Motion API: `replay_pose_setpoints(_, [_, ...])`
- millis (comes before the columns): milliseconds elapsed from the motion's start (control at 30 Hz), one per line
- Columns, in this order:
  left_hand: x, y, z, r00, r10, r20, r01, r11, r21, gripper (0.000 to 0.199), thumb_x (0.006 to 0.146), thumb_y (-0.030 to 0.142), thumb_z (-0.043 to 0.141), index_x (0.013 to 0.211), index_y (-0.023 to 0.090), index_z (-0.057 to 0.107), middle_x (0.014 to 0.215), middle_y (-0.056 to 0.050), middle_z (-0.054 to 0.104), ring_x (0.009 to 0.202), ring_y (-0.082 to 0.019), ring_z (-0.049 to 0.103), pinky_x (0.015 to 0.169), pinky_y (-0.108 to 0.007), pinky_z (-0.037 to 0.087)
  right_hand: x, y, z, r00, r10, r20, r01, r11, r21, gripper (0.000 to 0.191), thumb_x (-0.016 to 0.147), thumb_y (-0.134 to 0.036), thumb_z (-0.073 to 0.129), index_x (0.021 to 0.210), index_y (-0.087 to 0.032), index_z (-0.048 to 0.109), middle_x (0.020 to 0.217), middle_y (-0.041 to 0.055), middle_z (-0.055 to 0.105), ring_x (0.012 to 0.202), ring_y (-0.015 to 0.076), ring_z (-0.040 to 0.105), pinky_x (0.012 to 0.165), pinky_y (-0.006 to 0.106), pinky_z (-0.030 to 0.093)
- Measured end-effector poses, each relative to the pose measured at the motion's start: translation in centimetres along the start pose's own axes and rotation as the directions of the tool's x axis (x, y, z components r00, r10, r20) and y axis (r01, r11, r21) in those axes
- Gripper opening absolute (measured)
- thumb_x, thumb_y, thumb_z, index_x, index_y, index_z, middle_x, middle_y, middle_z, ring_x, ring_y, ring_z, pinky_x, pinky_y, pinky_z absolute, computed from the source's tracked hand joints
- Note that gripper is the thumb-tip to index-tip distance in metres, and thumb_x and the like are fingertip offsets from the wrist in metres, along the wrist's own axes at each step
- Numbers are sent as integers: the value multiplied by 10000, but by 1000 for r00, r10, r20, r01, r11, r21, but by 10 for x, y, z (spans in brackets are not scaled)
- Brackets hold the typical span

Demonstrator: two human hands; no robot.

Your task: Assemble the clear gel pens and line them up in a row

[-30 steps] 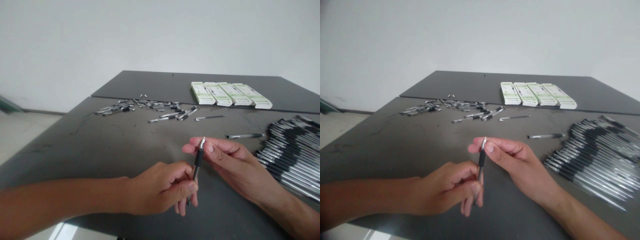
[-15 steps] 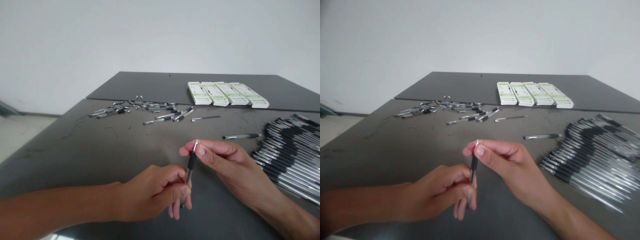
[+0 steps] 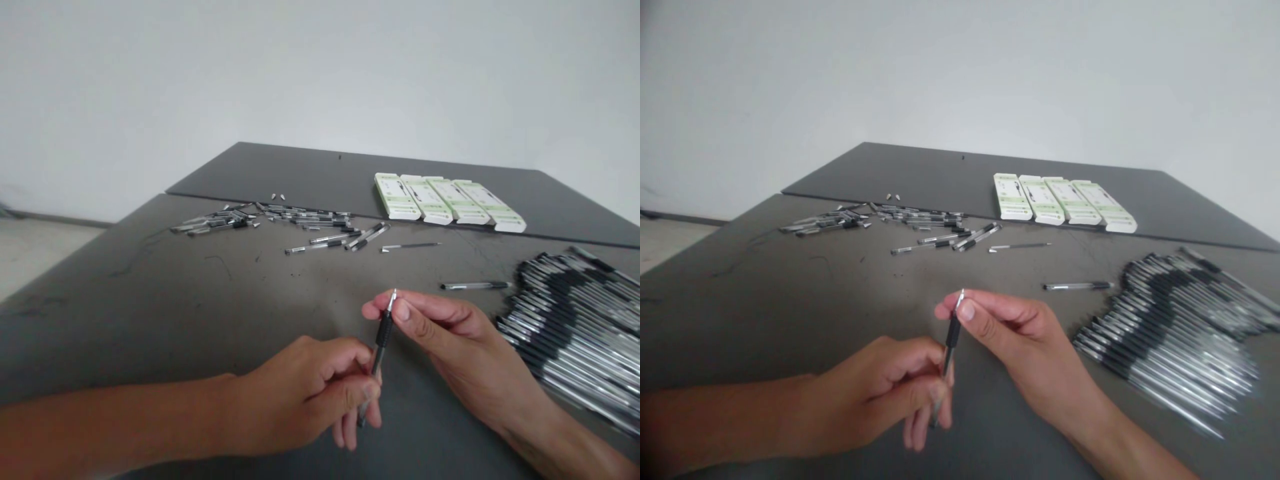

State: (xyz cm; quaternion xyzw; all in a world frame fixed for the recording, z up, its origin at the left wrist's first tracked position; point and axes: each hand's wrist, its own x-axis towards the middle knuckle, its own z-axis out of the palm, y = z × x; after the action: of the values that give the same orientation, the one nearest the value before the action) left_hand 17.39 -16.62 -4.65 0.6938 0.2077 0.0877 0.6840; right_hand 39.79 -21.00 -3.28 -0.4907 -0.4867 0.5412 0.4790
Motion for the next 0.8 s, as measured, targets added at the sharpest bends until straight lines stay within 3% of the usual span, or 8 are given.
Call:
replay_pose_setpoints(233, [1,-2,0,999,0,-39,2,1000,30,279,1125,379,481,991,176,618,792,-27,747,652,-129,729,613,-206,573,2,2,1,1000,-25,-19,24,999,-23,163,1001,-455,761,1092,-391,880,1173,-21,858,1150,194,758,1098,358,543])
replay_pose_setpoints(533, [2,-3,-1,999,33,-22,-33,999,1,240,1127,335,511,975,182,616,782,8,710,642,-103,713,626,-193,573,-1,5,-3,998,-38,-43,36,998,-51,157,975,-449,792,1067,-361,884,1166,0,857,1181,223,753,1150,399,519])
replay_pose_setpoints(667, [3,-10,1,994,106,11,-105,991,-79,242,1123,405,538,1012,199,600,780,15,676,637,-107,689,640,-210,575,3,7,-8,996,-64,-69,65,998,14,377,958,-599,745,1270,-399,815,1228,39,846,1159,271,777,1056,433,595])
replay_pose_setpoints(733, [4,-16,3,989,148,25,-144,982,-124,228,1128,412,525,1032,210,571,850,-10,702,649,-107,684,655,-221,579,6,6,-12,988,-108,-110,101,993,-64,491,986,-672,649,1398,-421,740,1246,54,840,1159,295,781,1019,456,618])
replay_pose_setpoints(800, [7,-20,6,980,195,24,-188,966,-176,164,1129,358,517,1040,221,529,915,-31,719,651,-103,681,668,-227,589,8,4,-19,967,-179,-180,117,944,-308,499,975,-679,648,1391,-419,744,1197,57,851,1135,323,785,995,473,625])
